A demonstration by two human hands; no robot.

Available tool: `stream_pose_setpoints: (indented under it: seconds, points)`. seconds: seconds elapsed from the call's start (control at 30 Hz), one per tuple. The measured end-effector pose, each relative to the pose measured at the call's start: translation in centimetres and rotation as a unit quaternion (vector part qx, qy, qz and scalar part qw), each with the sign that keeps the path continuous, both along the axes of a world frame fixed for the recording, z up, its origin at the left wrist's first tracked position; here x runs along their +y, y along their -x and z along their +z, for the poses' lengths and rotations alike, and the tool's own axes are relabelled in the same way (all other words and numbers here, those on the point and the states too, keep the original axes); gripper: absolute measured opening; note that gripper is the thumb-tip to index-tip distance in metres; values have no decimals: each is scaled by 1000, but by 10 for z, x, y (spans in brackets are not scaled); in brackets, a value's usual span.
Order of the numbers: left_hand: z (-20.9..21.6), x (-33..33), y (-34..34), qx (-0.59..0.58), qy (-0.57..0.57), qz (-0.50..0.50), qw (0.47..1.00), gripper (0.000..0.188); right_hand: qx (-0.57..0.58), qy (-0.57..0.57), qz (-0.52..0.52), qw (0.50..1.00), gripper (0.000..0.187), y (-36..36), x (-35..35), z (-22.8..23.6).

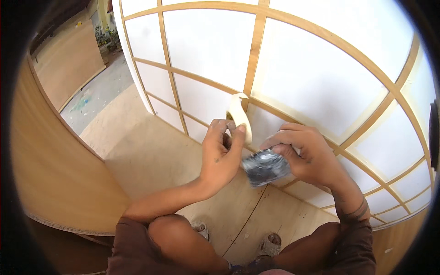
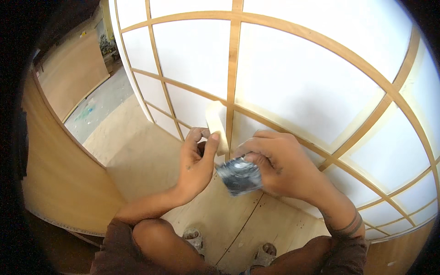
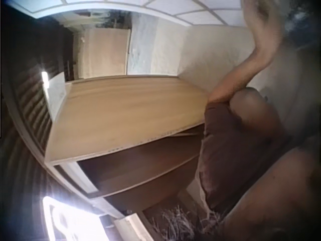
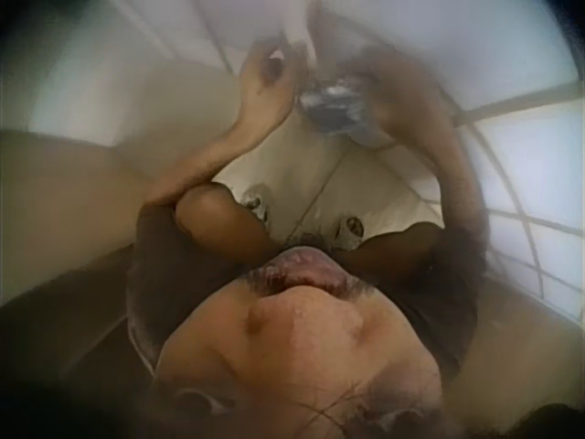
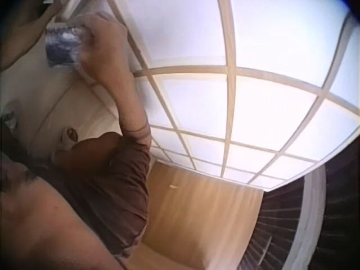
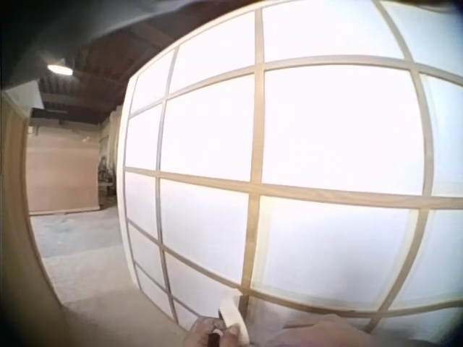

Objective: Applying masking tape to the grid lines of a white paneled screen to prepare for painting or finishing.

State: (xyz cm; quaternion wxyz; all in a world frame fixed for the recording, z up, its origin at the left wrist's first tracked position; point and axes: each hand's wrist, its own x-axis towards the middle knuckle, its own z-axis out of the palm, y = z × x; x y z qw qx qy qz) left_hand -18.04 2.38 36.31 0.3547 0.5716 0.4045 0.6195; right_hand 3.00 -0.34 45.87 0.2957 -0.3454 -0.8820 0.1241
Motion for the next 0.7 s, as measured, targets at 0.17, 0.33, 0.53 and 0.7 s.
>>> stream_pose_setpoints:
  seconds: [0.17, 0.33, 0.53, 0.7]
  points:
    - [9, -1, 4, -67, -38, -55, 995, 23, 90, 39, -42, 994, 10, -6, -6, 29]
    - [20, -7, 0, -54, -78, -93, 991, 21, 175, 85, -95, 976, 10, -2, 9, 31]
    - [20, -15, -3, -11, -83, -148, 985, 20, 129, -35, -105, 986, 49, 13, 22, 22]
    - [19, -18, 0, -10, -63, -178, 982, 25, 66, -114, -30, 991, 58, 13, 20, 27]
